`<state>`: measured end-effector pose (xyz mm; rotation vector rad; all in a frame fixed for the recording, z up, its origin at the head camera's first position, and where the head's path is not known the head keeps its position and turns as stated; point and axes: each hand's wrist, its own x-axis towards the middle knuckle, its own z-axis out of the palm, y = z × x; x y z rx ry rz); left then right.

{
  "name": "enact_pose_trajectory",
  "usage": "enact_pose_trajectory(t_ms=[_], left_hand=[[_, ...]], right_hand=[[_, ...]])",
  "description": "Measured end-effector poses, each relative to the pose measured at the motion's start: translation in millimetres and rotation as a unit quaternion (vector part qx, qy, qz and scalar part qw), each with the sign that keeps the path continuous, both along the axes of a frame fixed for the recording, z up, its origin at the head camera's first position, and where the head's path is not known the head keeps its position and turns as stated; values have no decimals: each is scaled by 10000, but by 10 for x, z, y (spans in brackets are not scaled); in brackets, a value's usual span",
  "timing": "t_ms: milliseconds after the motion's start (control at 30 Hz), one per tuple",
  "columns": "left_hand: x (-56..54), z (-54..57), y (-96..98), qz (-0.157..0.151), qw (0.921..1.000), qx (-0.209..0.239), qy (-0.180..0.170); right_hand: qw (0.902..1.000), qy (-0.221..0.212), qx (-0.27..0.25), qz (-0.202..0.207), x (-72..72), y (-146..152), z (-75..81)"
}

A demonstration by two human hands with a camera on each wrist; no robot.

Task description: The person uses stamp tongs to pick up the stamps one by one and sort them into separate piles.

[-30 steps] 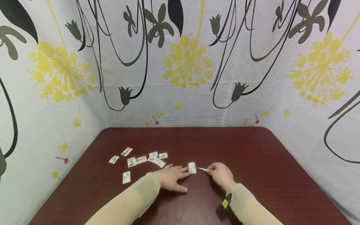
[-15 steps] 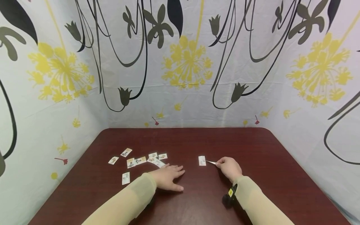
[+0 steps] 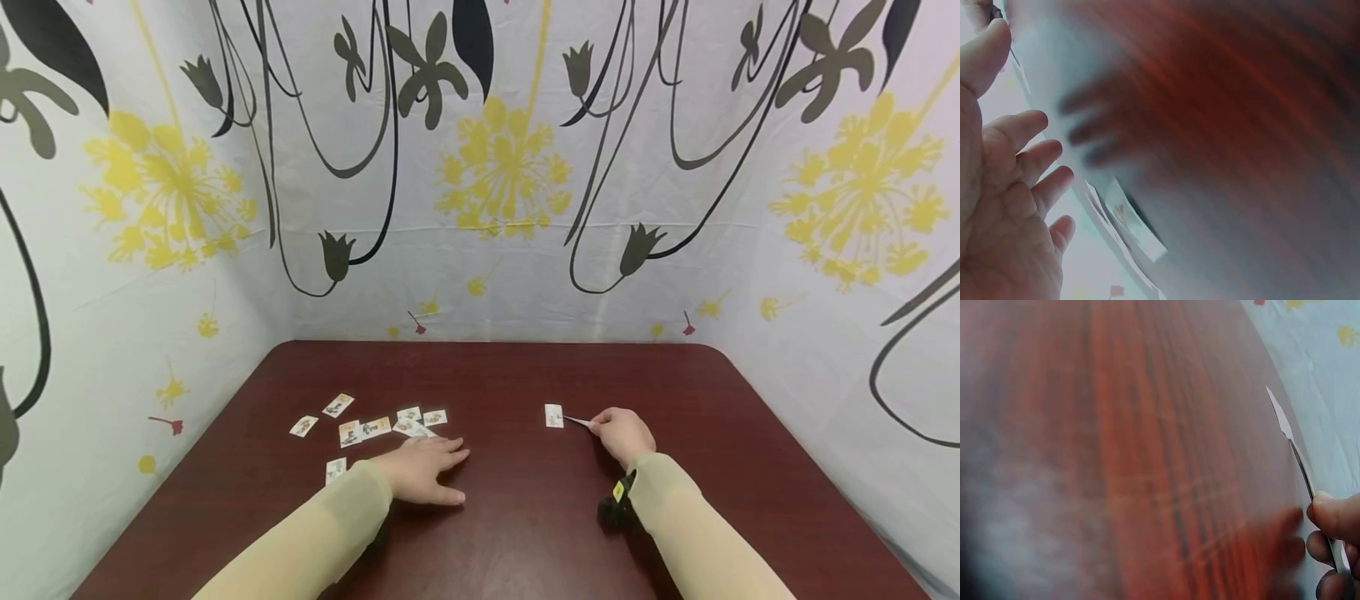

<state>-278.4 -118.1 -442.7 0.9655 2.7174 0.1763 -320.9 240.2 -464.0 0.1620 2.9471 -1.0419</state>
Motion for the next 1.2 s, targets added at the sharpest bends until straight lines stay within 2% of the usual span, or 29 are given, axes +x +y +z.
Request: enact_pose_trajectory(t_ms=[500, 733, 900, 1200], left_hand=[[22, 31, -356, 372, 9986, 306, 210], [8, 20, -403, 490, 9979, 349, 234], [-5, -21, -414, 479, 9981, 214, 317], [-13, -57, -385, 462, 9985, 18, 299]], right_hand=[[9997, -180, -134, 18, -128, -29, 36], [9998, -180, 54, 31, -131, -30, 55], [9997, -167, 97, 114, -94, 18, 77], [9996, -143, 207, 92, -61, 125, 12]])
